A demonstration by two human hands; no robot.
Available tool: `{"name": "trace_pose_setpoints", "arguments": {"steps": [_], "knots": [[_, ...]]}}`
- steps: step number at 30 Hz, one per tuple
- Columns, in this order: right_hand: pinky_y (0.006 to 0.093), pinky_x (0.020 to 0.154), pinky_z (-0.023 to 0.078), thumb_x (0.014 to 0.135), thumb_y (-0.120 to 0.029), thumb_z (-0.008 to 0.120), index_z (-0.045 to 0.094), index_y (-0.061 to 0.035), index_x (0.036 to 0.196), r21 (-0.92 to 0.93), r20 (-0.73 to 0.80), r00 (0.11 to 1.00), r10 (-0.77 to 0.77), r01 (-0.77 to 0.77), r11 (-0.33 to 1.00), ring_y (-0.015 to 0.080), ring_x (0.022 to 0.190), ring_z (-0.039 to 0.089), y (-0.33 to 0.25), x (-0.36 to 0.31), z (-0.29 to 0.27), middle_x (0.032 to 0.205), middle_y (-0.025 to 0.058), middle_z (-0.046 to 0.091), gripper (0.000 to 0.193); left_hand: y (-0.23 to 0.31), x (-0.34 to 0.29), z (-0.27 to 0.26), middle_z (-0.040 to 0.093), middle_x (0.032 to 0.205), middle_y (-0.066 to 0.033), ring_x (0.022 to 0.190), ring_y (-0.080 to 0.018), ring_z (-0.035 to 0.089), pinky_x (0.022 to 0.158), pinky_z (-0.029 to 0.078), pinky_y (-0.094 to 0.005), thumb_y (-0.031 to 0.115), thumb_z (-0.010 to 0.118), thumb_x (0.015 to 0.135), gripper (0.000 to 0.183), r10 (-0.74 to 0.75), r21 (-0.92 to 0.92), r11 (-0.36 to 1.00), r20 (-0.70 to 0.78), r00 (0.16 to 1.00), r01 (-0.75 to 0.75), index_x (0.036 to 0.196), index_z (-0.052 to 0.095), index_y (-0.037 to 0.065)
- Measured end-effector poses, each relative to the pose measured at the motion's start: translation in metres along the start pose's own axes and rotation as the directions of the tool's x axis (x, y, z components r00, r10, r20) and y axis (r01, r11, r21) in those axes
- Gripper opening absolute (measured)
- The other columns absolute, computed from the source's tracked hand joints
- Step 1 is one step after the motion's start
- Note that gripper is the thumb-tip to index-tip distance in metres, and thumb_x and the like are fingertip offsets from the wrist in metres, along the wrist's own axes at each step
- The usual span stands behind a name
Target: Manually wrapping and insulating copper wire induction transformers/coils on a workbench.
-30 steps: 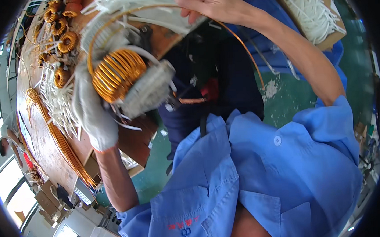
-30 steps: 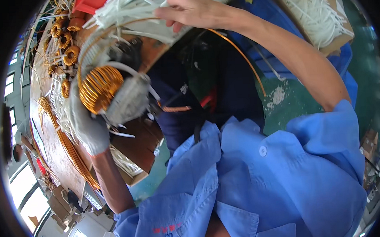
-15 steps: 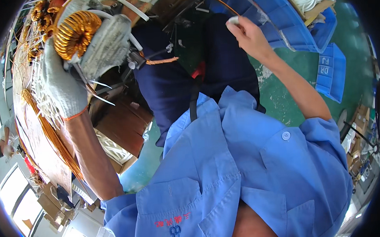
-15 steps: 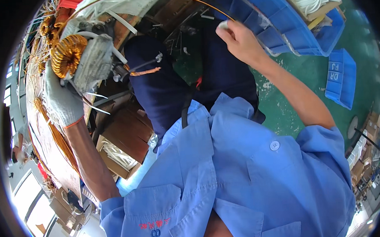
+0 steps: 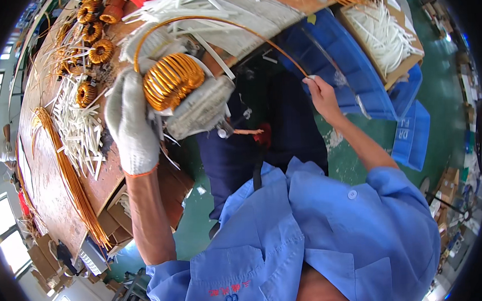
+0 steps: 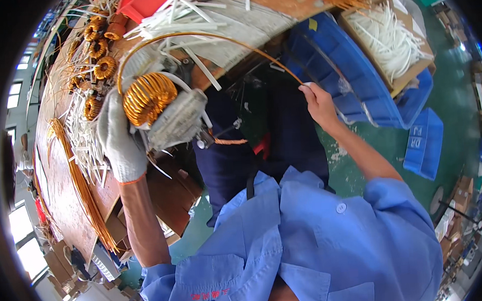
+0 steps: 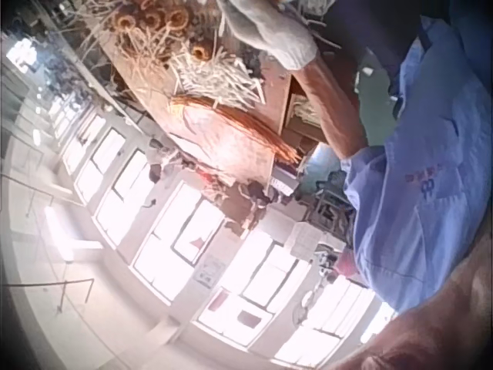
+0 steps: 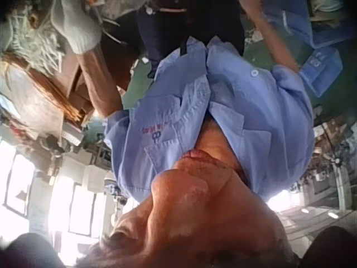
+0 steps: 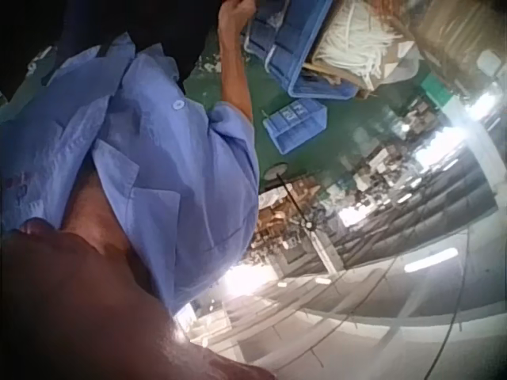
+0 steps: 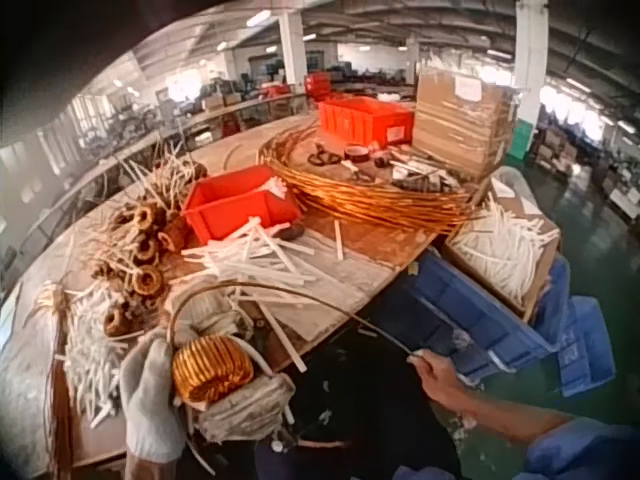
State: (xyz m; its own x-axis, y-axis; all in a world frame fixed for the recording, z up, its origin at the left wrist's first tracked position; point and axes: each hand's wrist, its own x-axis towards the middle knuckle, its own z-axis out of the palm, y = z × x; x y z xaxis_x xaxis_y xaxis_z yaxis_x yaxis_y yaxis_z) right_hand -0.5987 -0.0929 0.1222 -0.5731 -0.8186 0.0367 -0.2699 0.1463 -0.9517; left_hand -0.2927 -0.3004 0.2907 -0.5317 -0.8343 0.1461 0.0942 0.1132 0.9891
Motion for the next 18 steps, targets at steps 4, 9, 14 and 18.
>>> {"name": "trace_pose_setpoints", "arguments": {"steps": [4, 9, 14, 18], "knots": [[0.0209, 0.045, 0.024, 0.115, -0.031, 0.051, 0.065, -0.0022, 0.114, 0.431, -0.069, 0.992, 0.106, -0.066, 0.900, 0.0000, 0.053, 0.032, -0.100, 0.051, 0.023, 0.068, -0.0096, 0.038, 0.032, -0.012, -0.001, -0.001, 0.071, 0.122, -0.0134, 0.110, -0.0178, 0.066, 0.103, 0.050, -0.0349, 0.031, 0.056, 0.111, 0.039, 0.074, -0.083, 0.994, -0.047, 0.996, -0.078, 0.125, 0.064, -0.005], [0.0322, 0.039, 0.035, 0.114, -0.027, 0.049, 0.061, -0.0014, 0.097, 0.411, 0.055, 0.957, -0.285, 0.238, 0.880, 0.0125, 0.042, 0.041, -0.274, 0.196, 0.124, 0.061, 0.0023, 0.050, 0.033, -0.012, -0.004, 0.005, 0.069, 0.121, -0.0125, 0.113, -0.0195, 0.063, 0.108, 0.046, -0.0375, 0.029, 0.055, 0.112, 0.032, 0.147, -0.088, 0.984, -0.069, 0.987, -0.153, 0.118, 0.064, -0.002], [0.0318, 0.044, 0.036, 0.113, -0.027, 0.052, 0.065, -0.0023, 0.093, 0.283, 0.302, 0.885, -0.354, 0.272, 0.920, 0.0125, 0.046, 0.044, -0.314, 0.253, 0.213, 0.062, 0.0010, 0.051, 0.034, -0.017, -0.003, 0.013, 0.067, 0.116, -0.0102, 0.107, -0.0156, 0.061, 0.102, 0.047, -0.0334, 0.033, 0.061, 0.110, 0.036, 0.216, -0.156, 0.960, -0.117, 0.969, -0.232, 0.117, 0.062, -0.002], [0.0306, 0.049, 0.038, 0.112, -0.027, 0.055, 0.070, -0.0032, 0.088, 0.334, 0.514, 0.769, -0.380, 0.229, 0.914, 0.0111, 0.052, 0.045, -0.295, 0.265, 0.231, 0.065, -0.0010, 0.054, 0.037, -0.013, -0.005, 0.018, 0.068, 0.115, -0.0086, 0.103, -0.0121, 0.060, 0.095, 0.049, -0.0301, 0.029, 0.058, 0.112, 0.031, 0.161, -0.212, 0.960, -0.123, 0.979, -0.184, 0.117, 0.062, -0.001]]}}
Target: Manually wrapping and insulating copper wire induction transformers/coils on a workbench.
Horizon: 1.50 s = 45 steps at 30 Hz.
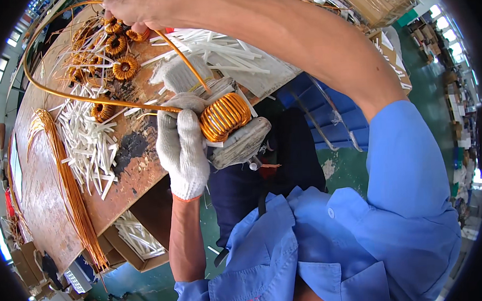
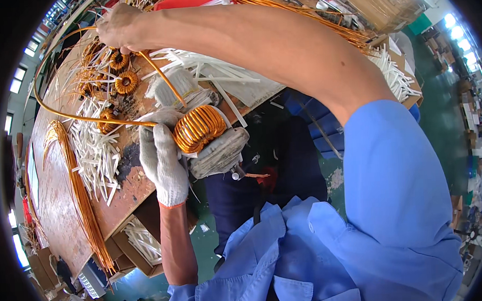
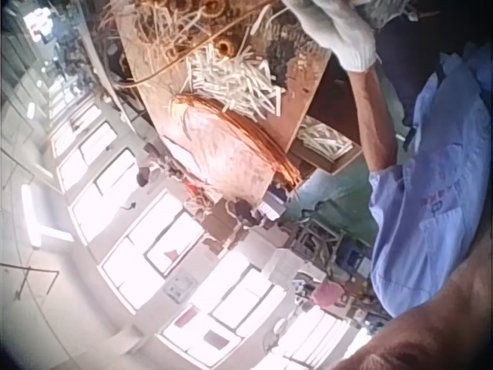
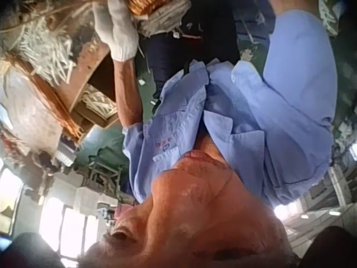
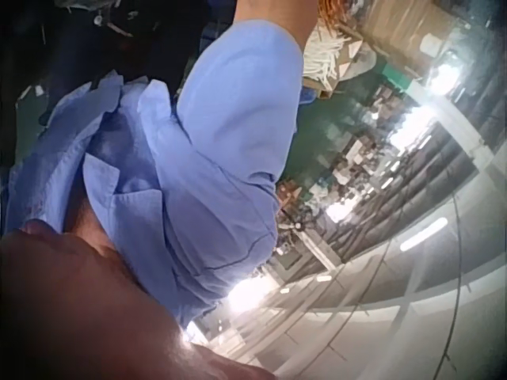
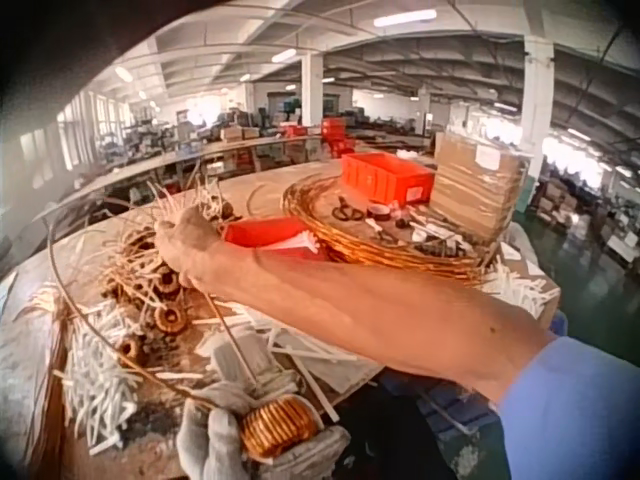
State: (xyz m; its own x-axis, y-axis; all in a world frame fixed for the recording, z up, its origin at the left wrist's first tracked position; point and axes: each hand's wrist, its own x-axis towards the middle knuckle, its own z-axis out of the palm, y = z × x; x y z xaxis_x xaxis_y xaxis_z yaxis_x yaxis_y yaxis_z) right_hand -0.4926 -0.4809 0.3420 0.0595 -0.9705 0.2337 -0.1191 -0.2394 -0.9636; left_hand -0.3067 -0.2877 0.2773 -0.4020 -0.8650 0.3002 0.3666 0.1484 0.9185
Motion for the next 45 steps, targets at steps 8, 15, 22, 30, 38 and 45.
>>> {"name": "trace_pose_setpoints", "arguments": {"steps": [8, 15, 22, 30, 38, 45], "knots": [[0.0366, 0.076, 0.050, 0.095, -0.024, 0.080, 0.075, -0.0063, 0.094, -0.837, 0.052, 0.951, -0.304, 0.208, 0.506, 0.0229, 0.079, 0.064, -0.059, -0.246, -0.012, 0.087, 0.0110, 0.066, 0.018, 0.007, -0.002, -0.008, 0.067, 0.110, -0.0065, 0.096, -0.0093, 0.059, 0.085, 0.051, -0.0267, 0.020, 0.053, 0.114, 0.024, -0.016, 0.148, 0.989, -0.001, 1.000, 0.016, 0.114, 0.063, -0.001], [0.0458, 0.092, 0.051, 0.079, -0.019, 0.081, 0.074, -0.0092, 0.099, -0.735, 0.447, 0.648, -0.617, 0.659, 0.160, 0.0258, 0.104, 0.066, -0.044, -0.311, 0.045, 0.120, 0.0108, 0.067, 0.023, 0.006, 0.002, -0.012, 0.066, 0.109, -0.0137, 0.096, -0.0215, 0.066, 0.087, 0.054, -0.0329, 0.022, 0.045, 0.115, 0.033, 0.068, 0.403, 0.910, 0.097, 0.993, -0.102, 0.115, 0.070, 0.000], [0.0436, 0.081, 0.054, 0.086, -0.019, 0.073, 0.072, -0.0022, 0.105, -0.491, 0.523, 0.605, -0.600, 0.789, 0.368, 0.0299, 0.089, 0.065, -0.045, -0.313, 0.061, 0.095, 0.0098, 0.065, 0.026, 0.002, 0.005, -0.012, 0.067, 0.114, -0.0204, 0.104, -0.0341, 0.067, 0.096, 0.051, -0.0414, 0.025, 0.048, 0.113, 0.034, 0.076, 0.501, 0.858, 0.093, 0.993, -0.113, 0.116, 0.069, -0.002], [0.0307, 0.049, 0.029, 0.115, -0.056, 0.032, 0.057, -0.0090, 0.092, 0.545, -0.649, 0.664, 0.372, 0.065, 0.836, 0.0092, 0.044, 0.021, -0.049, -0.555, 0.092, 0.052, -0.0083, 0.021, 0.058, -0.007, 0.011, -0.024, 0.070, 0.119, -0.0146, 0.105, -0.0265, 0.067, 0.094, 0.052, -0.0386, 0.029, 0.048, 0.112, 0.037, 0.106, 0.636, 0.761, 0.079, 0.991, -0.132, 0.129, 0.067, 0.002], [0.0261, 0.043, 0.021, 0.107, -0.060, 0.054, 0.062, -0.0078, 0.112, 0.770, -0.635, 0.177, 0.752, 0.067, 0.635, 0.0054, 0.044, 0.021, -0.028, -0.711, 0.071, 0.058, -0.0091, 0.023, 0.053, 0.043, -0.023, 0.020, 0.066, 0.115, -0.0196, 0.112, -0.0385, 0.066, 0.110, 0.048, -0.0487, 0.032, 0.079, 0.090, 0.055, 0.565, 0.521, 0.033, 0.694, 0.446, -0.853, 0.131, 0.061, 0.000], [0.0235, 0.044, 0.022, 0.116, -0.039, 0.046, 0.056, -0.0020, 0.133, 0.230, -0.968, 0.172, 0.180, 0.342, 0.911, 0.0045, 0.055, 0.029, -0.074, -0.624, -0.061, 0.073, -0.0054, 0.034, 0.042, 0.048, -0.084, 0.053, 0.055, 0.069, -0.0059, 0.068, -0.0274, 0.062, 0.071, 0.049, -0.0397, 0.046, 0.083, 0.078, 0.042, 0.136, 0.330, 0.222, 0.921, 0.365, -0.917, 0.072, 0.061, 0.010]]}}
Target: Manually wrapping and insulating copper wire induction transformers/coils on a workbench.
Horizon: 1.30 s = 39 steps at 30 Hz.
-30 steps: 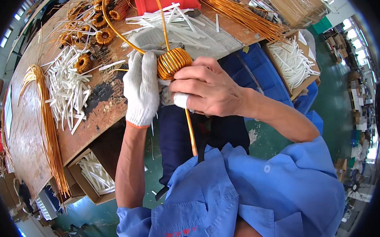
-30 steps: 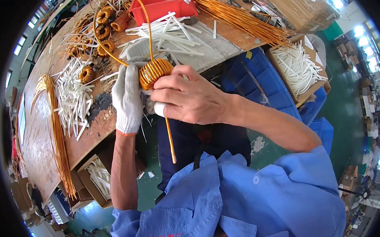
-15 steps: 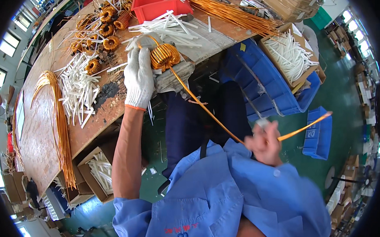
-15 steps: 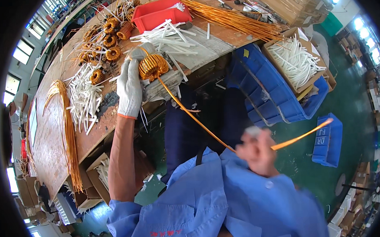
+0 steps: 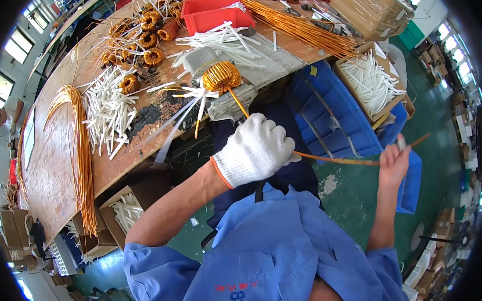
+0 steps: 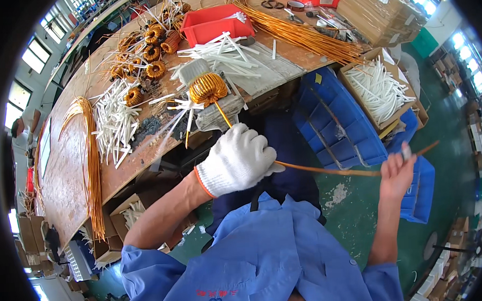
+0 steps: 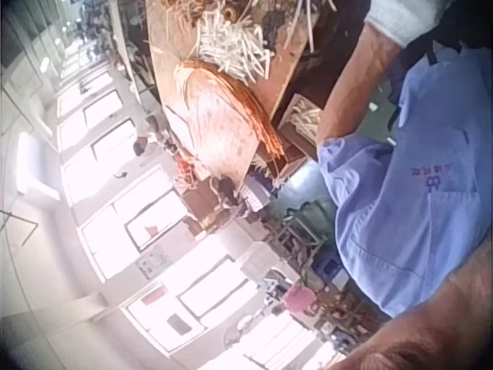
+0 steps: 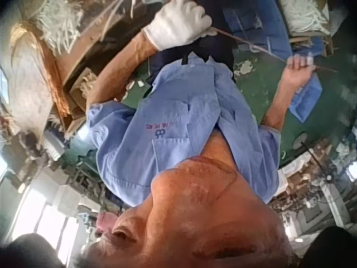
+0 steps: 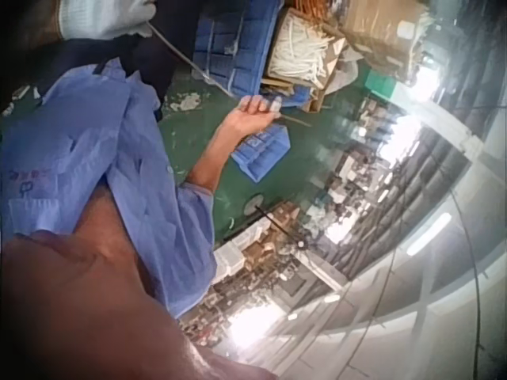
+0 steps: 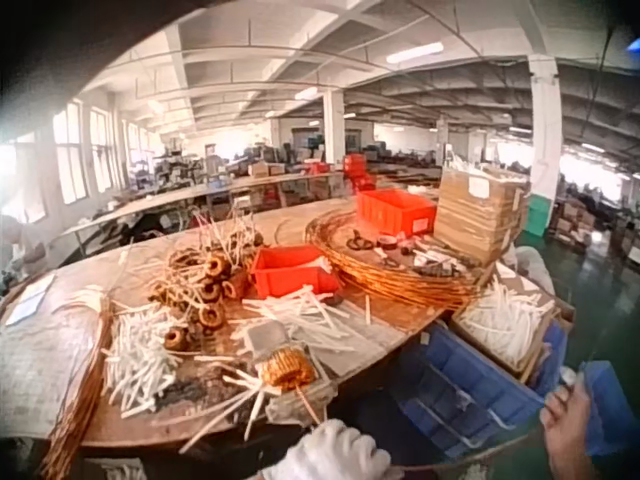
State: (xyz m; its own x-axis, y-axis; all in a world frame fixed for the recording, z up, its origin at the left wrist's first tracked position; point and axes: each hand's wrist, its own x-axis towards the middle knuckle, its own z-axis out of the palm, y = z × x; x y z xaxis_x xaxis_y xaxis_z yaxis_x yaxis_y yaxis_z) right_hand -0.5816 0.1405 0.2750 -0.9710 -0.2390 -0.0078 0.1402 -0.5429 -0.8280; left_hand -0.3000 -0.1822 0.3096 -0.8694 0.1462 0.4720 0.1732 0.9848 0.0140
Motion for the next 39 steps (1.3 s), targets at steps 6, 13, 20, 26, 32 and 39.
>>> {"name": "trace_pose_setpoints", "arguments": {"steps": [6, 13, 20, 26, 32, 39], "knots": [[0.0210, 0.058, 0.048, 0.110, -0.006, 0.053, 0.045, 0.0040, 0.154, -0.056, 0.511, 0.857, 0.063, -0.041, 0.998, 0.0080, 0.076, 0.056, 0.021, 0.128, 0.126, 0.124, 0.0120, 0.066, 0.047, 0.001, -0.004, -0.054, 0.056, 0.066, -0.0101, 0.061, -0.0317, 0.057, 0.056, 0.045, -0.0431, 0.016, 0.083, 0.083, 0.023, -0.263, -0.365, 0.917, -0.255, 0.930, 0.159, 0.071, 0.065, 0.006], [0.0323, 0.077, 0.063, 0.112, -0.020, 0.052, 0.060, 0.0048, 0.136, -0.304, 0.837, 0.462, 0.292, -0.049, 0.951, 0.0222, 0.099, 0.074, 0.072, 0.045, 0.348, 0.118, 0.0194, 0.071, 0.035, -0.020, -0.014, -0.087, 0.053, 0.066, -0.0007, 0.057, -0.0148, 0.050, 0.054, 0.040, -0.0312, 0.022, 0.069, 0.102, 0.030, -0.800, -0.994, 0.107, -0.077, 0.595, 0.016, 0.084, 0.064, -0.001], [0.0344, 0.041, 0.050, 0.113, -0.023, 0.047, 0.066, 0.0034, 0.101, -0.507, 0.861, 0.285, 0.421, 0.537, 0.674, 0.0177, 0.047, 0.061, 0.115, 0.024, 0.477, 0.072, 0.0108, 0.065, 0.035, -0.069, -0.004, -0.116, 0.044, 0.071, -0.0027, 0.063, -0.0177, 0.043, 0.065, 0.043, -0.0358, 0.043, 0.039, 0.115, 0.048, -0.748, -0.929, 0.370, -0.282, 0.601, 0.025, 0.078, 0.046, 0.012], [0.0250, 0.046, 0.039, 0.110, -0.037, 0.058, 0.072, 0.0009, 0.103, -0.651, 0.619, 0.011, 0.786, 0.566, 0.505, 0.0080, 0.050, 0.050, 0.178, 0.021, 0.465, 0.066, 0.0007, 0.058, 0.041, -0.148, 0.010, -0.124, 0.065, 0.134, -0.0216, 0.130, -0.0287, 0.055, 0.114, 0.038, -0.0432, 0.045, 0.032, 0.114, 0.061, -0.513, -0.384, 0.858, -0.647, 0.564, 0.340, 0.135, 0.061, -0.004], [0.0266, 0.056, 0.041, 0.106, -0.029, 0.065, 0.076, -0.0016, 0.104, -0.413, 0.883, 0.175, 0.435, 0.729, 0.546, 0.0076, 0.062, 0.051, 0.179, 0.044, 0.387, 0.076, 0.0020, 0.064, 0.030, -0.212, 0.023, -0.086, 0.062, 0.092, -0.0105, 0.082, -0.0252, 0.062, 0.087, 0.052, -0.0421, 0.084, 0.012, 0.102, 0.109, -0.744, -0.884, 0.447, -0.280, 0.607, 0.140, 0.160, 0.040, -0.004], [0.0321, 0.052, 0.053, 0.083, -0.005, 0.078, 0.074, -0.0076, 0.116, 0.425, 0.900, -0.432, -0.052, 0.849, 0.314, 0.0186, 0.063, 0.061, 0.132, -0.020, 0.290, 0.080, 0.0036, 0.059, 0.034, -0.191, 0.014, -0.028, 0.057, 0.088, -0.0080, 0.073, -0.0234, 0.055, 0.074, 0.053, -0.0440, 0.078, 0.018, 0.105, 0.096, -0.859, -0.931, -0.337, 0.365, 0.359, 0.140, 0.156, 0.046, 0.001]]}}
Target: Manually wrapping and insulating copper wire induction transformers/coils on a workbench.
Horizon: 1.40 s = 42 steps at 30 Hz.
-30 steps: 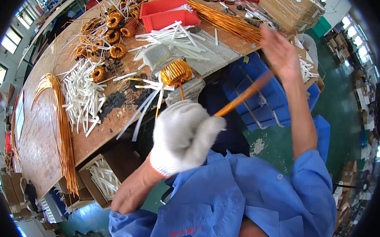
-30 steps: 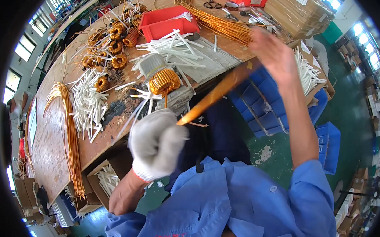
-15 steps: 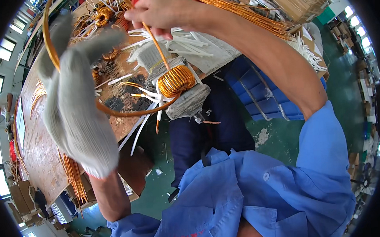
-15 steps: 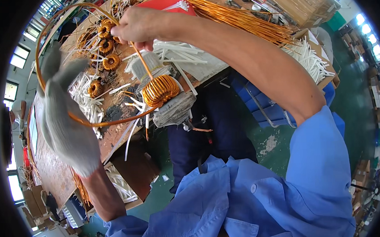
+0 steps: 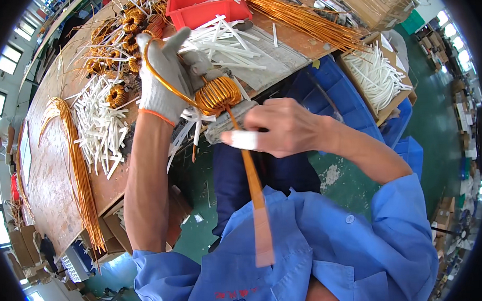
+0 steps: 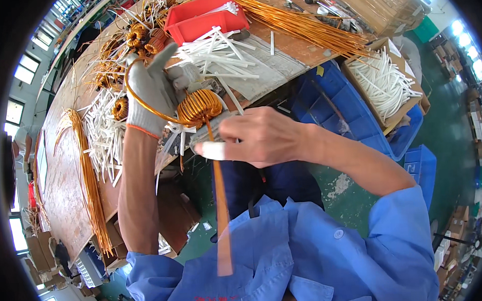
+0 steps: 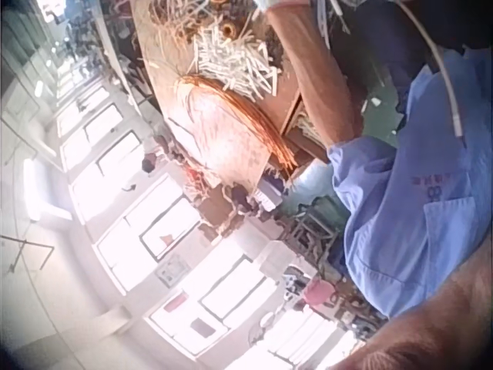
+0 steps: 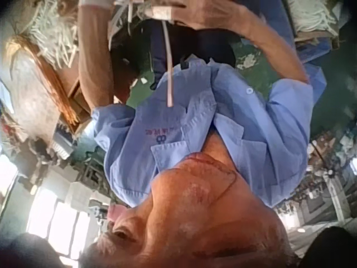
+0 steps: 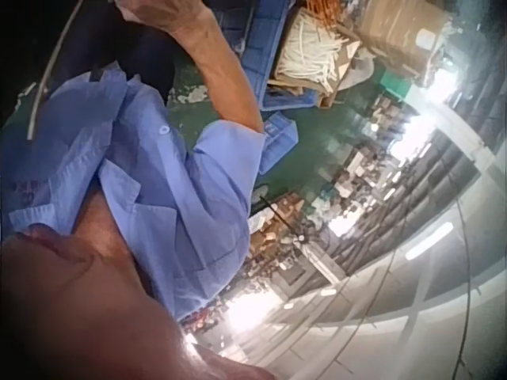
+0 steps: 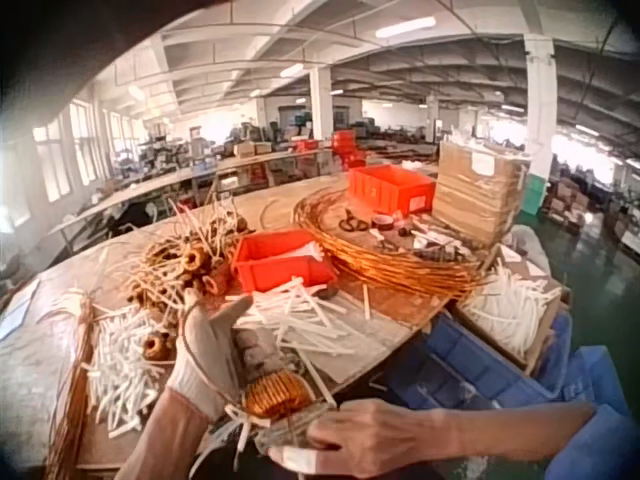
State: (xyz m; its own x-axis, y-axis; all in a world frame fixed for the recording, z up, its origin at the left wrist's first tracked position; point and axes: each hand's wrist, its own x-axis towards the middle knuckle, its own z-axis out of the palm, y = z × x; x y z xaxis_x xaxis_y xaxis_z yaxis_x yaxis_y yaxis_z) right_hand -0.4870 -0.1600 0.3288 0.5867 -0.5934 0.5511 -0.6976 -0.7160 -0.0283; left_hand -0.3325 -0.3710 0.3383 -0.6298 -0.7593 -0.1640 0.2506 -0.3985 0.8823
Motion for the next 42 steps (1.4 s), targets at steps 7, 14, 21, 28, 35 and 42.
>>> {"name": "trace_pose_setpoints", "arguments": {"steps": [7, 14, 21, 28, 35, 42], "knots": [[0.0333, 0.059, 0.050, 0.077, -0.021, 0.071, 0.063, -0.0096, 0.083, 0.045, -0.068, 0.993, -0.098, 0.101, 0.994, 0.0178, 0.066, 0.058, -0.101, 0.024, -0.005, 0.078, 0.0008, 0.056, 0.015, -0.031, -0.084, -0.018, 0.068, 0.128, -0.0212, 0.129, -0.0292, 0.061, 0.114, 0.045, -0.0426, 0.029, 0.043, 0.109, 0.057, 0.445, 0.656, 0.511, 0.352, 0.824, -0.556, 0.152, 0.048, -0.009], [0.0398, 0.079, 0.049, 0.090, -0.038, 0.072, 0.054, -0.0138, 0.076, 0.068, -0.217, 0.966, -0.141, 0.159, 0.985, 0.0187, 0.076, 0.055, -0.066, 0.003, 0.041, 0.073, -0.0003, 0.045, 0.033, -0.084, -0.099, 0.001, 0.060, 0.145, -0.0172, 0.135, -0.0224, 0.057, 0.113, 0.046, -0.0369, 0.018, 0.083, 0.092, 0.075, 0.581, 0.729, 0.529, 0.062, 0.811, -0.434, 0.153, 0.047, -0.004], [0.0364, 0.056, 0.033, 0.097, -0.045, 0.070, 0.048, -0.0137, 0.071, 0.535, -0.268, 0.939, 0.216, -0.041, 0.844, 0.0181, 0.054, 0.044, -0.148, 0.000, 0.048, 0.064, 0.0012, 0.038, 0.046, -0.082, -0.098, 0.009, 0.061, 0.145, -0.0190, 0.132, -0.0245, 0.060, 0.112, 0.048, -0.0379, 0.028, 0.083, 0.095, 0.078, 0.612, 0.641, 0.574, 0.077, 0.787, -0.509, 0.155, 0.047, -0.006], [0.0356, 0.051, 0.032, 0.106, -0.043, 0.063, 0.045, -0.0113, 0.067, 0.695, -0.412, 0.837, 0.360, 0.033, 0.718, 0.0195, 0.050, 0.045, -0.129, -0.004, 0.060, 0.062, 0.0021, 0.042, 0.053, -0.080, -0.094, 0.008, 0.062, 0.146, -0.0169, 0.135, -0.0238, 0.059, 0.115, 0.045, -0.0393, 0.035, 0.087, 0.091, 0.078, 0.599, 0.579, 0.620, 0.084, 0.796, -0.529, 0.151, 0.055, -0.004], [0.0343, 0.049, 0.033, 0.111, -0.033, 0.055, 0.044, -0.0068, 0.065, 0.934, -0.319, 0.692, 0.647, 0.112, 0.340, 0.0198, 0.048, 0.046, -0.134, -0.006, 0.052, 0.059, 0.0037, 0.047, 0.055, -0.074, -0.094, 0.010, 0.067, 0.137, -0.0150, 0.127, -0.0234, 0.063, 0.111, 0.048, -0.0395, 0.037, 0.090, 0.087, 0.076, 0.551, 0.585, 0.658, 0.057, 0.833, -0.475, 0.144, 0.061, -0.005], [0.0348, 0.054, 0.029, 0.115, -0.051, 0.036, 0.044, -0.0082, 0.070, 0.960, -0.099, 0.426, 0.899, 0.280, -0.026, 0.0133, 0.047, 0.029, -0.152, -0.023, 0.061, 0.053, -0.0005, 0.040, 0.063, -0.076, -0.089, 0.007, 0.067, 0.136, -0.0133, 0.128, -0.0224, 0.063, 0.112, 0.048, -0.0377, 0.033, 0.093, 0.085, 0.077, 0.543, 0.477, 0.723, 0.056, 0.838, -0.501, 0.143, 0.061, -0.007]]}}
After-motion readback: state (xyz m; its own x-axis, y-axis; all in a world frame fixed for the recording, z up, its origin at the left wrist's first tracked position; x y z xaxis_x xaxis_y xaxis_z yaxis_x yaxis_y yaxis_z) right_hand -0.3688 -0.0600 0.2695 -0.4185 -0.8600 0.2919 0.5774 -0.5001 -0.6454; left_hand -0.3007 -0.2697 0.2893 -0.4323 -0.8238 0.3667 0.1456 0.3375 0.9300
